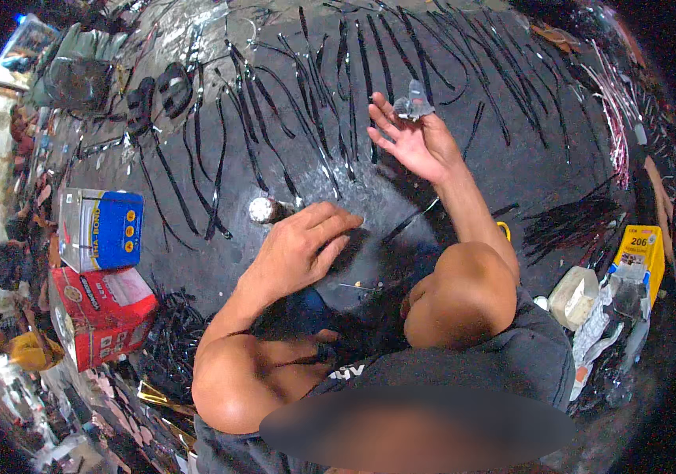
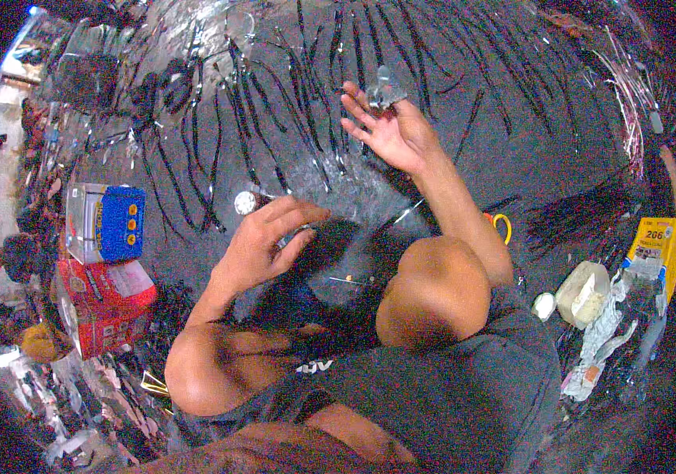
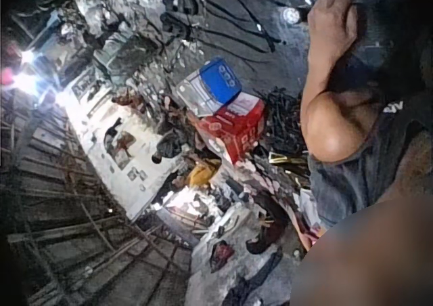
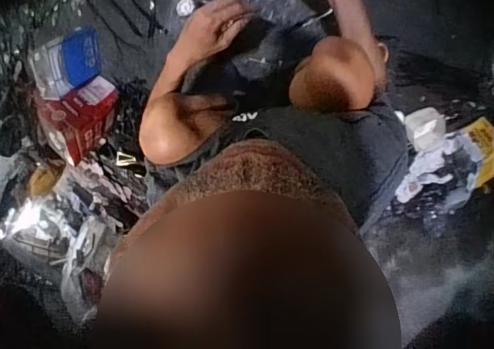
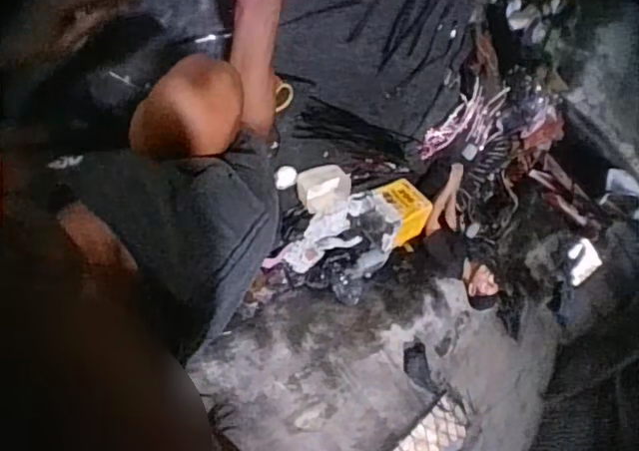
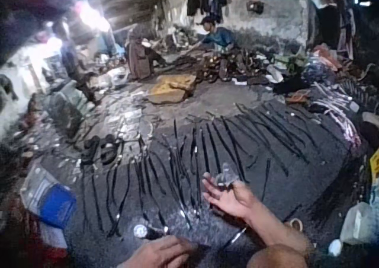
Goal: The person sits on the floor and repeatedly wraps black cables with gray tape. They pick up individual cables, wrap them with tape, and place them aside. The person occasionally adjusts the tape roll and handles the cables one at a time.
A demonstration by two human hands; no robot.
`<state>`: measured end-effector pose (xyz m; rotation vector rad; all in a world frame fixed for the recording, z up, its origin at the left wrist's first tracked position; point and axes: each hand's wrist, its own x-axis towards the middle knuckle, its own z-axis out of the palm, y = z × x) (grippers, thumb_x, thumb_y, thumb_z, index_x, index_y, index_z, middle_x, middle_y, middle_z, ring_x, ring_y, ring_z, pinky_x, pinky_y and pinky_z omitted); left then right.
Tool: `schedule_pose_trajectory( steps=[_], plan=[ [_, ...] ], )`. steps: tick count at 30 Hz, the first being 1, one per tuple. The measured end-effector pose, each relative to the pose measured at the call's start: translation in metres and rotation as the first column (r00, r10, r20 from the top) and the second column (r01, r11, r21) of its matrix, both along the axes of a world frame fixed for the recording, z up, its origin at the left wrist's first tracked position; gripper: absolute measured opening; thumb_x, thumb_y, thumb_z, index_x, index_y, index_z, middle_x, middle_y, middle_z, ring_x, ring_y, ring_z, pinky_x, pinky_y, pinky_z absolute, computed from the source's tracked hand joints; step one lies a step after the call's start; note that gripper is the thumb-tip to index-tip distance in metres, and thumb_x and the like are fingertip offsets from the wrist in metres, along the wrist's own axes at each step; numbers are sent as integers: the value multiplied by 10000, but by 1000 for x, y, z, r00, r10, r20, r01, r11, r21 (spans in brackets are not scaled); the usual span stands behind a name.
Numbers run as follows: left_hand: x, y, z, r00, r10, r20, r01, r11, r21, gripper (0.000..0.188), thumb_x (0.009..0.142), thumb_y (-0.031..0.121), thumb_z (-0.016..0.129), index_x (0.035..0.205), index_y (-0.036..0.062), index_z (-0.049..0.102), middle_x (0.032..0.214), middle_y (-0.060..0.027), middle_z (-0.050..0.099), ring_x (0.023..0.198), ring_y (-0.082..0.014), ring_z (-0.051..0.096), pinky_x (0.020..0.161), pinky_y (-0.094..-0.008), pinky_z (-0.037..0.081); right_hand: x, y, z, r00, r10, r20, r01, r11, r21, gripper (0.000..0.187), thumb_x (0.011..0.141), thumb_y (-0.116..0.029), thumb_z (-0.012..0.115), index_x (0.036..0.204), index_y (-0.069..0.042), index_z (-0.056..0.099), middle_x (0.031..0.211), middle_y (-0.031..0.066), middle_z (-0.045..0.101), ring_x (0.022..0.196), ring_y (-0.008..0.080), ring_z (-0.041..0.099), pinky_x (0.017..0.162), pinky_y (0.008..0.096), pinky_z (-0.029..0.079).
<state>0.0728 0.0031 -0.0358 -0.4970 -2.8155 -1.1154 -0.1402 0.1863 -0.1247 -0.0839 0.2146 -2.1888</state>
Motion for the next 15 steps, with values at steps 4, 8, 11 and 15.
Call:
schedule_pose_trajectory(
  steps=[4, 8, 11, 15],
  plan=[
    [-1, 1, -2, 999, -5, 43, 3, 999, 53, 302, 823, 37, 634, 1124, 58, 640, 1049, -138, 635, 990, -334, 624, 866, -394, 515, 3, -6, 12, 999, -25, -48, 28, 997, 65, 329, 885, -122, 589, 1209, -62, 600, 1395, 88, 523, 1278, 244, 485, 1077, 469, 365],
    [1, 1, -10, 999, -35, 33, 34, 998, 52, 377, 771, -14, 607, 1138, 68, 634, 1064, -136, 626, 1010, -342, 617, 887, -404, 511, 11, -15, 18, 988, -10, -153, 7, 1000, -24, 430, 849, -107, 609, 1275, -66, 570, 1411, 63, 511, 1252, 229, 506, 1076, 454, 361],
    [1, 2, -13, 999, -37, -25, 38, 998, 53, 408, 720, -50, 596, 1109, 65, 634, 1042, -121, 620, 989, -326, 620, 863, -398, 519, 13, -19, 14, 990, -83, -114, 91, 993, 69, 474, 828, -110, 626, 1293, -57, 556, 1381, 46, 542, 1229, 213, 523, 1066, 445, 366],
    [3, 3, -11, 991, -13, -133, 25, 995, 96, 379, 687, -74, 609, 1045, 50, 639, 980, -95, 617, 923, -292, 632, 799, -382, 538, 16, -31, 24, 993, -115, -6, 114, 979, 169, 420, 798, -36, 640, 1216, -58, 604, 1347, 31, 569, 1256, 244, 499, 1077, 461, 361]
  ],
)
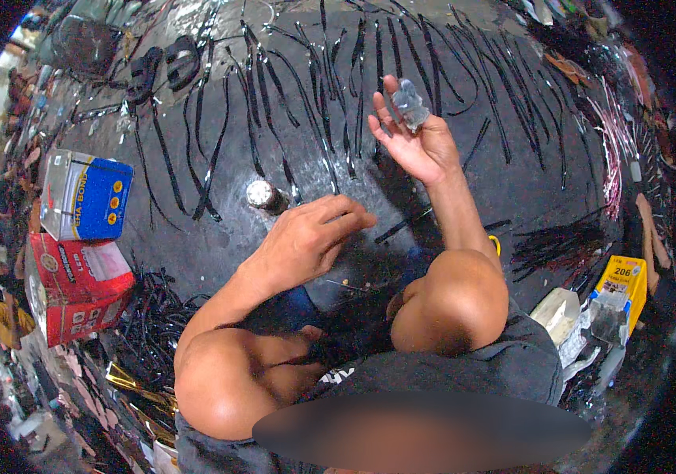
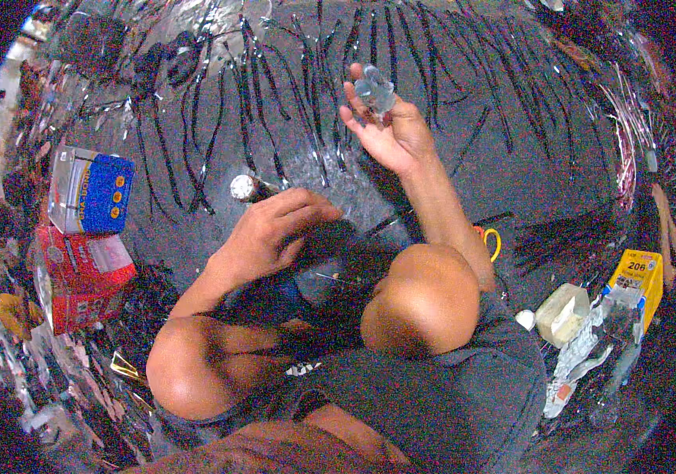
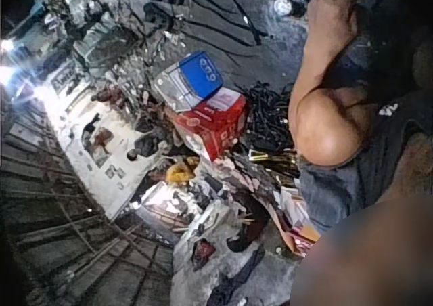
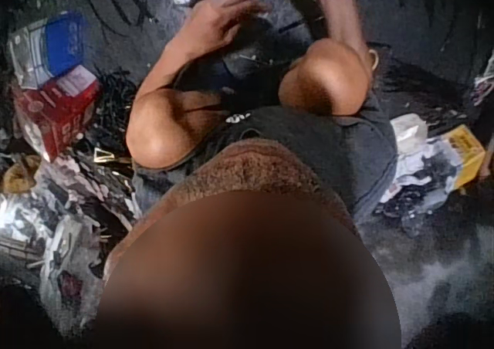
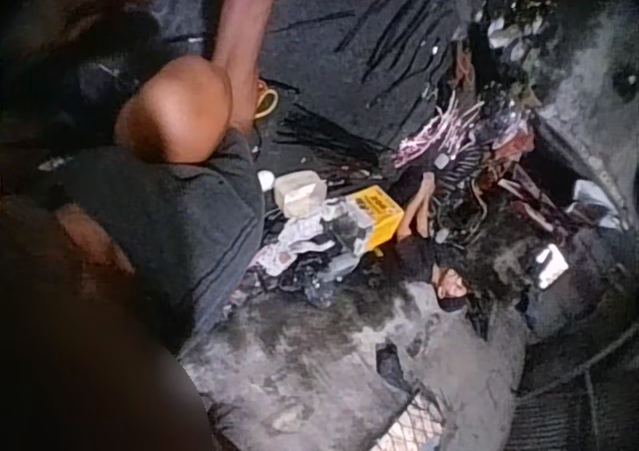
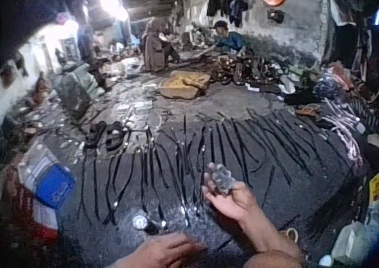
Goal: The person sits on the floor and repeatedly wraps black cables with gray tape. They pick up individual cables, wrap them with tape, and place them aside. The person occasionally adjusts the tape roll and handles the cables one at a time.
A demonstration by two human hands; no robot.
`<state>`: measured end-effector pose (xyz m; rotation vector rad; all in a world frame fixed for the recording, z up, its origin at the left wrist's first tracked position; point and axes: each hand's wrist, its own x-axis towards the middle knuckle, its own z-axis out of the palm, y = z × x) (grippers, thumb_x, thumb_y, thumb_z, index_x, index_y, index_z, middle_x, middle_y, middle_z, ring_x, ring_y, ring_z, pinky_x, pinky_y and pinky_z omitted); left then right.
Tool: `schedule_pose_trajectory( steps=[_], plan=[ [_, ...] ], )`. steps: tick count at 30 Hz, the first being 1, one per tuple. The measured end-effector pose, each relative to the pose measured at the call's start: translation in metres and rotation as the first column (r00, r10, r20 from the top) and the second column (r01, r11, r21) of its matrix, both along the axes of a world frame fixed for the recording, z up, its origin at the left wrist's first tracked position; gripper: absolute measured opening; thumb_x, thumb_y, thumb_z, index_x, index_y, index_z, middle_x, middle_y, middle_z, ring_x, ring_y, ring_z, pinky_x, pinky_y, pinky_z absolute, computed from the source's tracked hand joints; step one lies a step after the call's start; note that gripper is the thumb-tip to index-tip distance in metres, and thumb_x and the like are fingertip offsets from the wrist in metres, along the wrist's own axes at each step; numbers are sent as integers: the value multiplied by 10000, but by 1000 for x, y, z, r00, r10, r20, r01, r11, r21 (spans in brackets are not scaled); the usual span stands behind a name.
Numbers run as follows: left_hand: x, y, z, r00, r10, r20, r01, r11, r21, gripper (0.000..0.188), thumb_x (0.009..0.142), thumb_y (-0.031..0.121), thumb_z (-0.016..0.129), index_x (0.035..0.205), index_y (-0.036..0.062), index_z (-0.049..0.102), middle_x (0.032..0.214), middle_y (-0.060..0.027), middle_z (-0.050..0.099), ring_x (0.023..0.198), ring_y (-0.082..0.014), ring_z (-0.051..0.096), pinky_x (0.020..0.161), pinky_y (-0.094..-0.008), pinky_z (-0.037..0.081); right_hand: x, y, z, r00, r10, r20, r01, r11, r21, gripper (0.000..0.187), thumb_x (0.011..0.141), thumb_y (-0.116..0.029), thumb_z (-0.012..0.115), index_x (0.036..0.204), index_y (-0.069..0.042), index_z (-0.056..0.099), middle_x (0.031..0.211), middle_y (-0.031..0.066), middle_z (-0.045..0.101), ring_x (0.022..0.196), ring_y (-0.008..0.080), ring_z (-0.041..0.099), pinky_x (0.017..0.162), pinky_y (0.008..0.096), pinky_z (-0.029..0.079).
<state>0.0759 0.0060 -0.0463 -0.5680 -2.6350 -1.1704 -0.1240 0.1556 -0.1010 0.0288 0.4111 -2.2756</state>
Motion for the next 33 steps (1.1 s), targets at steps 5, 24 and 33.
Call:
schedule_pose_trajectory(
  steps=[5, 24, 33],
  plan=[
    [1, -4, -1, 1000, -1, 11, 0, 1000, 18, 345, 695, -49, 631, 1026, 48, 648, 967, -89, 623, 913, -290, 637, 778, -376, 543, 0, -5, 4, 994, 104, 44, -98, 987, -127, 322, 814, -111, 644, 1133, -71, 647, 1363, 45, 560, 1271, 255, 486, 1069, 471, 367],
    [-6, -3, -9, 989, -64, 135, 62, 998, 18, 464, 679, -60, 585, 1122, 70, 630, 1103, -123, 622, 1026, -334, 622, 884, -399, 522, 4, 16, 2, 996, 44, -74, -44, 999, -5, 378, 808, -65, 600, 1185, -77, 626, 1421, 87, 502, 1314, 283, 449, 1090, 502, 338],
    [-6, -3, -14, 993, -69, 101, 69, 998, -2, 405, 710, -37, 593, 1103, 52, 633, 1092, -135, 621, 1020, -337, 624, 872, -399, 527, 4, 21, -3, 989, 139, -52, -146, 976, -159, 353, 835, -154, 618, 1173, -53, 625, 1444, 125, 466, 1341, 279, 416, 1117, 504, 311]
  ],
)
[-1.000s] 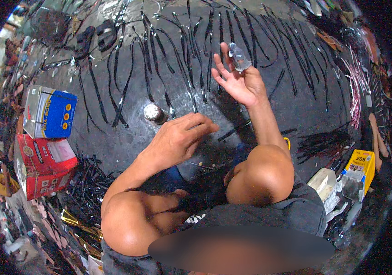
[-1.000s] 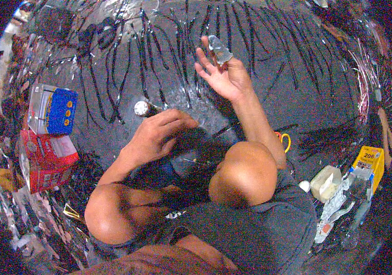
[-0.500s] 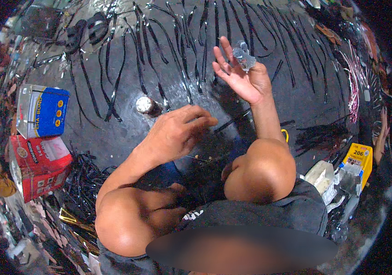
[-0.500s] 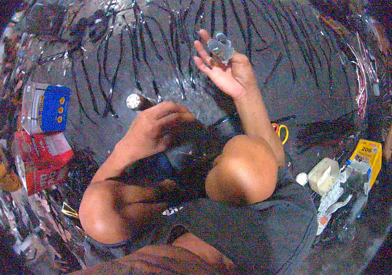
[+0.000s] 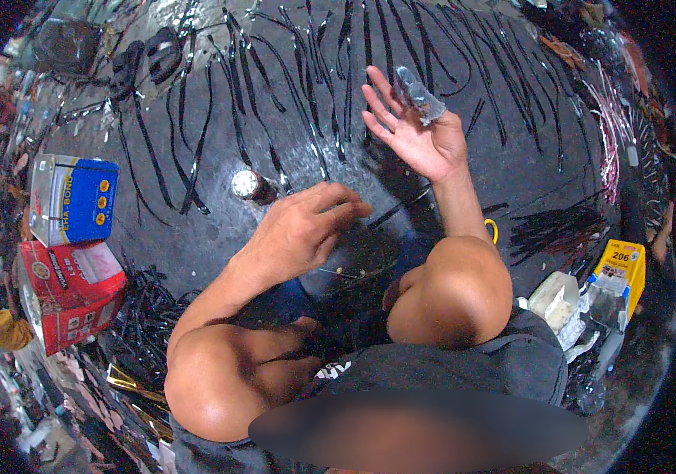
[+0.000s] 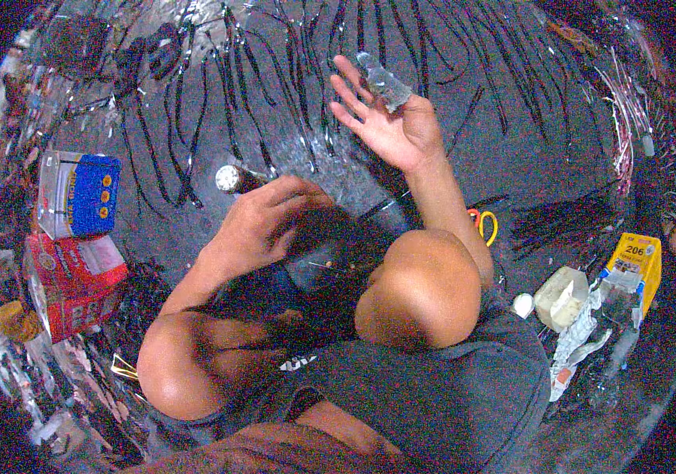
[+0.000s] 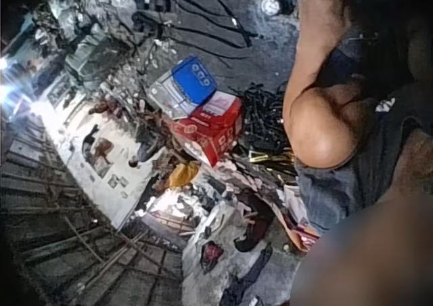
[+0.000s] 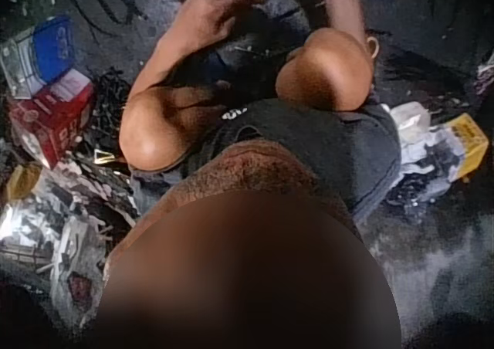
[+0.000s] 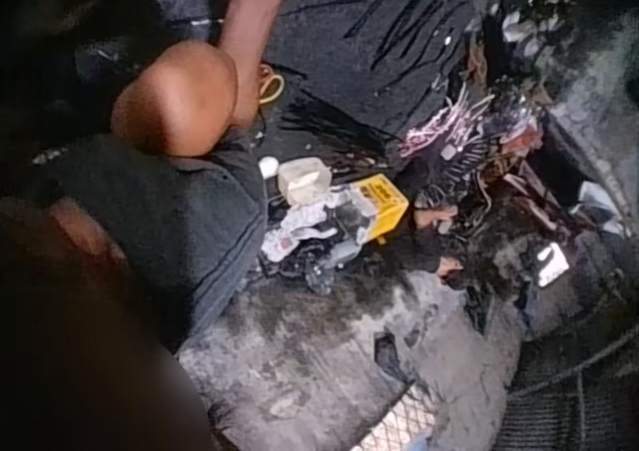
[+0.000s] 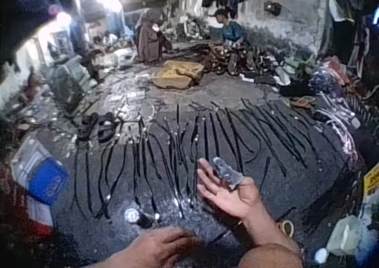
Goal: The person sits on the floor and repeatedly wraps black cables with gray tape. They pick up individual cables, wrap them with tape, and place them aside. The person occasionally adjusts the tape roll and handles the cables one at a time.
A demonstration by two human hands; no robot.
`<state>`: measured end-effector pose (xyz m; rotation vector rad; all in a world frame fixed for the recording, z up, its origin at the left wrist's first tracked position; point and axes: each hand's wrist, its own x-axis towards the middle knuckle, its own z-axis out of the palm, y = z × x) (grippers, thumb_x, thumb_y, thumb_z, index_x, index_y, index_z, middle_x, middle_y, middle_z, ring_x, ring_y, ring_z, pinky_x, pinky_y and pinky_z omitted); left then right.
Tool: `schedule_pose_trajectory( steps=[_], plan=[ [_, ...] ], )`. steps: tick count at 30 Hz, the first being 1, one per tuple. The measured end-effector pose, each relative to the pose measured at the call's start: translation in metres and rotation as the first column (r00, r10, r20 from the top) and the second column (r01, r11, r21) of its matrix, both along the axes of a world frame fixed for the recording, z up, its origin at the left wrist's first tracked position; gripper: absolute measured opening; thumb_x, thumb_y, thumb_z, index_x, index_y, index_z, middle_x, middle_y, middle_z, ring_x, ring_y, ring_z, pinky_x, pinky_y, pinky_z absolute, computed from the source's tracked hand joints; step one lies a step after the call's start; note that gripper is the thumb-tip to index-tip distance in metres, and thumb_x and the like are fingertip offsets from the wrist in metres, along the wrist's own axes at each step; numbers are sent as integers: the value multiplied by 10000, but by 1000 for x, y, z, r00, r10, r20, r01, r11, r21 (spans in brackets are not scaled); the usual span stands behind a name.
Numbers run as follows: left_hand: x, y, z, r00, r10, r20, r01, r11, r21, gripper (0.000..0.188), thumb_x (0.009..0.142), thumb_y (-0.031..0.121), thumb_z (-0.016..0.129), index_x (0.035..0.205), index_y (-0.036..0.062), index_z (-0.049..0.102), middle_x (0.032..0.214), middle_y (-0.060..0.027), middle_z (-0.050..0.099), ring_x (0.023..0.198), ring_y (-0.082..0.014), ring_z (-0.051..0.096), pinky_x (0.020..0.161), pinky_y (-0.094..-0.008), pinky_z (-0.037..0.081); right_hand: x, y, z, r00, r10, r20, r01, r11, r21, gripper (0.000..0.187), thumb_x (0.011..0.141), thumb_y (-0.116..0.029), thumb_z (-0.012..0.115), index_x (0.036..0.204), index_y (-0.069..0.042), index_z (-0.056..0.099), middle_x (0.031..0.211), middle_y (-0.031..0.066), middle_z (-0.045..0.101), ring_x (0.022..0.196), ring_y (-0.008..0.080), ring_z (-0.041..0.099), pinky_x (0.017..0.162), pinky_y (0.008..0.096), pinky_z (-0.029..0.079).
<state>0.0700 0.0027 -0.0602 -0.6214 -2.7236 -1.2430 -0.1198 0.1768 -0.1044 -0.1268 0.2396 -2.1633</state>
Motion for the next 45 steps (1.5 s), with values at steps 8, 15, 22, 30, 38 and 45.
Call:
schedule_pose_trajectory(
  steps=[8, 15, 22, 30, 38, 45],
  plan=[
    [0, 2, -3, 1000, 3, 22, -3, 1000, 6, 389, 721, -14, 611, 1102, 58, 637, 1073, -131, 629, 998, -340, 631, 860, -401, 528, -4, 3, -24, 999, 4, 53, -7, 999, 49, 265, 933, -161, 511, 1109, -15, 645, 1464, 148, 429, 1397, 290, 334, 1128, 503, 306],
    [5, 3, -51, 983, 156, -101, -160, 986, -40, 231, 751, 104, 657, 976, 108, 601, 878, -86, 585, 825, -292, 622, 684, -406, 523, 28, 5, -42, 901, 120, -418, 130, 842, 523, 383, 900, -142, 526, 1245, 15, 580, 1397, 144, 505, 1276, 248, 474, 1077, 403, 371],
    [1, 15, -62, 857, 506, 102, -512, 811, 282, 223, 803, 212, 730, 960, 95, 623, 855, -72, 586, 775, -220, 635, 647, -358, 519, 82, -34, -48, 244, 347, -906, 833, 403, 379, 432, 730, -8, 721, 1155, 0, 639, 1229, 88, 612, 1131, 213, 572, 980, 335, 431],
    [3, 13, -95, 788, 613, -55, -560, 751, 348, 160, 790, 153, 702, 896, 42, 658, 864, -125, 621, 813, -309, 640, 703, -374, 537, 101, -50, -51, 137, 347, -928, 891, 365, 268, 567, 685, -36, 749, 1212, 2, 543, 1273, 115, 533, 1179, 264, 520, 1011, 360, 408],
    [29, -4, -117, 787, 610, -91, -587, 787, 190, 147, 754, 128, 672, 876, 49, 649, 828, -126, 641, 769, -317, 657, 661, -394, 537, 114, -61, -65, -34, 378, -925, 840, 512, 178, 504, 686, 29, 648, 1181, 18, 552, 1267, 153, 530, 1207, 316, 503, 1034, 403, 387],
    [45, 0, -107, 749, 662, -1, -638, 722, 270, 118, 687, 82, 625, 796, 41, 608, 744, -131, 599, 674, -330, 627, 589, -416, 508, 132, -65, -109, 711, 312, -631, 323, 651, 687, 510, 799, -193, 744, 1211, 3, 517, 1210, 111, 546, 1153, 246, 519, 1009, 385, 401]
  ],
)
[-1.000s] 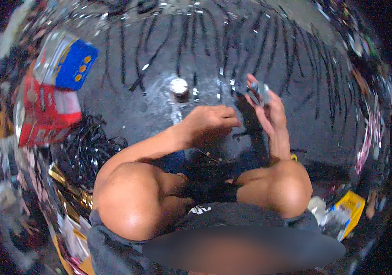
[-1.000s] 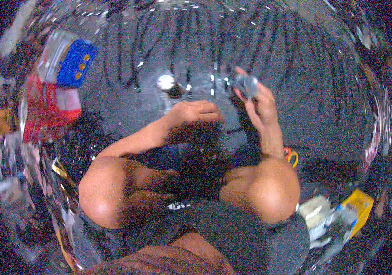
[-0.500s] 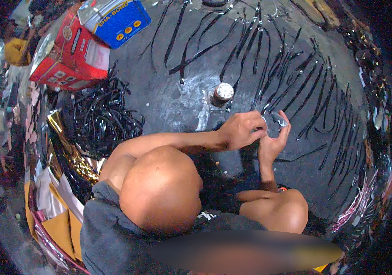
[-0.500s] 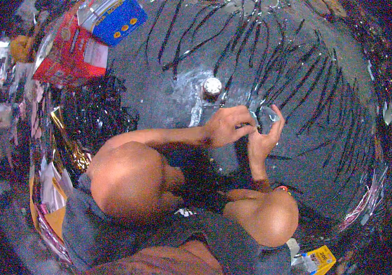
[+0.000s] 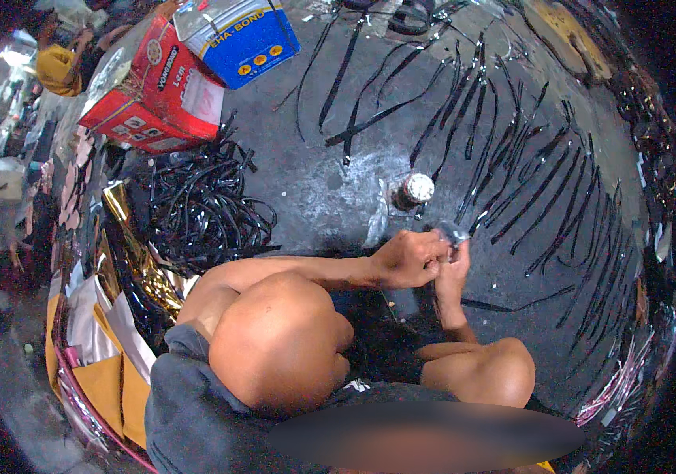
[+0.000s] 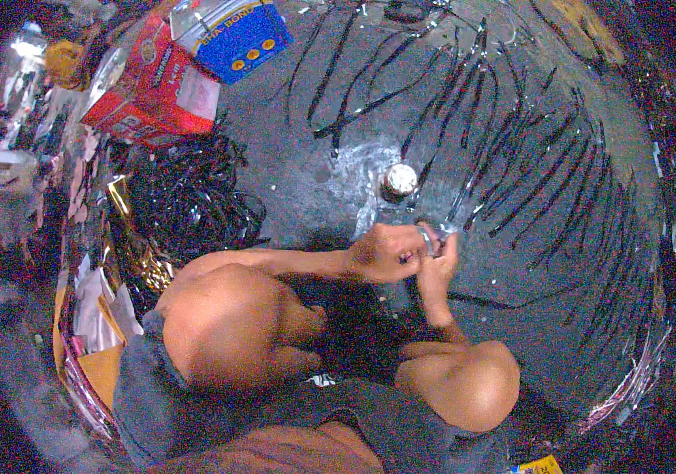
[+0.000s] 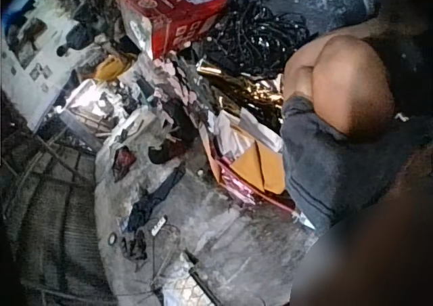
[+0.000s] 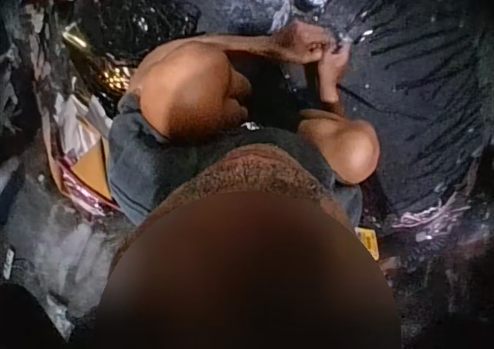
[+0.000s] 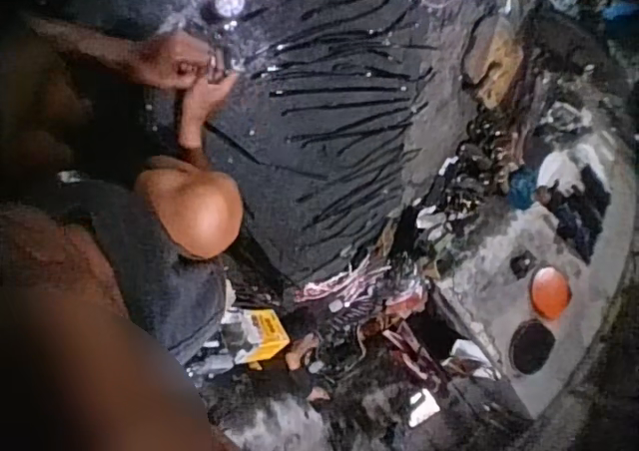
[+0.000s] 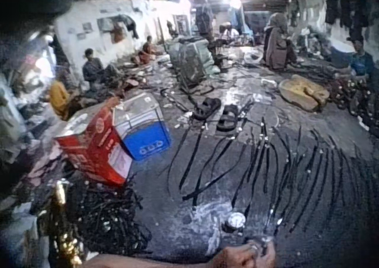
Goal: The person sits on the floor and repeatedly wraps black cables with gray tape. They pick up individual cables, wrap them with tape, and place them aside. The person occasionally adjusts the tape roll and handles the cables one at a time.
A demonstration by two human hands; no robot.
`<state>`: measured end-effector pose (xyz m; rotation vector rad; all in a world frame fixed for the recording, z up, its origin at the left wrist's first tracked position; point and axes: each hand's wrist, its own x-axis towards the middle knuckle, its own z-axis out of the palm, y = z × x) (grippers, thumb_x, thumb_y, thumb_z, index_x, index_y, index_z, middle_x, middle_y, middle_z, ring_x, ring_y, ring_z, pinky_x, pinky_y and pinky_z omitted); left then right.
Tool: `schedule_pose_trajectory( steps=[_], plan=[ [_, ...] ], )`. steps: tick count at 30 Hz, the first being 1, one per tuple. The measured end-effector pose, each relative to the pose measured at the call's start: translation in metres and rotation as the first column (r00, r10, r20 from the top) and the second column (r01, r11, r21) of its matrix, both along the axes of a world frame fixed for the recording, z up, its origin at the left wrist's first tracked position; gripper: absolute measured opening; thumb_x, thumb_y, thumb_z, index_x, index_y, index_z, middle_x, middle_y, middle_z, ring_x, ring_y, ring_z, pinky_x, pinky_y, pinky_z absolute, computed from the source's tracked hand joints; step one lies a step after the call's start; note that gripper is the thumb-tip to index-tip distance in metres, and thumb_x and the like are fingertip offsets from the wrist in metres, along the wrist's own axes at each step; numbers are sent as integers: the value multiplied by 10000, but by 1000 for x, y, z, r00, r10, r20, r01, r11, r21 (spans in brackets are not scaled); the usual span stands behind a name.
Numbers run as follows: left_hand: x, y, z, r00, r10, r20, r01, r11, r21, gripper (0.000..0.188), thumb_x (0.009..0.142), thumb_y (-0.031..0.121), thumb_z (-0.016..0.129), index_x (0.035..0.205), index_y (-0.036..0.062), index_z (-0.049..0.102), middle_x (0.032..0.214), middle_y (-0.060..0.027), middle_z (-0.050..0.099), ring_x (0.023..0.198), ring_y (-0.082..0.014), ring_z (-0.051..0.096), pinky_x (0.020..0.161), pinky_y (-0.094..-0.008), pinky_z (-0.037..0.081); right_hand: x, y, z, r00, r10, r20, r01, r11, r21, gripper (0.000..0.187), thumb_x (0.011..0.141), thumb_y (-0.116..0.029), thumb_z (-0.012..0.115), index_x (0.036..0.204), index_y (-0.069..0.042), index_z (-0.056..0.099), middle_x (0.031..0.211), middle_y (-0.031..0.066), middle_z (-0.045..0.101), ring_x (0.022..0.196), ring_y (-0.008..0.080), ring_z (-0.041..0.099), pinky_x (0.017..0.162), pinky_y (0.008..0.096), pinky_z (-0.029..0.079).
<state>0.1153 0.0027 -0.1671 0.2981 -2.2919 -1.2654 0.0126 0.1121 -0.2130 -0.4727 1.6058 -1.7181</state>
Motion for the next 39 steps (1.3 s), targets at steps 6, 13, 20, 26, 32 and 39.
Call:
schedule_pose_trajectory(
  steps=[6, 13, 20, 26, 32, 39],
  plan=[
    [19, -13, -22, 998, 38, 49, -38, 999, 0, 130, 679, 108, 667, 800, 65, 648, 724, -100, 636, 618, -263, 633, 577, -364, 518, 10, -22, 22, 622, 106, -776, -47, 994, 98, 498, 818, -198, 715, 1203, 36, 503, 1264, 193, 503, 1178, 364, 498, 1016, 429, 393],
    [49, -169, 3, 772, 623, -125, -627, 712, -316, 109, 714, 91, 632, 813, 49, 651, 795, -130, 644, 726, -315, 643, 678, -419, 515, -68, 2, 24, 527, -71, -847, 265, 961, 85, 332, 838, -1, 605, 1169, 21, 623, 1301, 106, 543, 1199, 240, 521, 1009, 332, 398],
    [98, -287, -98, 803, 470, 366, -78, 692, -718, 350, 715, -4, 623, 1041, 107, 685, 1192, -80, 598, 1168, -298, 521, 968, -393, 455, -123, 38, 37, 764, -84, -640, 379, 861, 339, 308, 861, -32, 606, 1160, -29, 678, 1261, 56, 621, 1137, 163, 579, 984, 274, 409],
    [89, -283, -91, 873, 415, 257, -70, 627, -776, 173, 773, 58, 631, 936, 73, 688, 982, -75, 637, 984, -297, 600, 813, -386, 502, -143, 49, 19, 843, -48, -536, 255, 913, 319, 277, 866, -5, 584, 1117, -17, 699, 1282, 19, 611, 1126, 137, 578, 969, 244, 409],
    [121, -298, 22, 552, 732, -399, -834, 485, -264, 133, 843, 111, 704, 931, 12, 713, 932, -74, 714, 871, -177, 650, 802, -303, 499, -139, 43, 38, 866, -69, -495, 202, 954, 222, 243, 874, -46, 633, 1103, 0, 699, 1261, 34, 623, 1134, 140, 574, 979, 265, 417],
    [145, -181, 240, 589, 602, -539, -764, 632, -128, 232, 800, -60, 666, 1027, -13, 684, 1021, -94, 698, 842, -149, 650, 672, -245, 525, -160, 49, 77, 849, -89, -521, 149, 986, 75, 294, 856, -27, 612, 1141, 11, 669, 1274, 60, 611, 1150, 157, 569, 987, 281, 424]
  ],
)
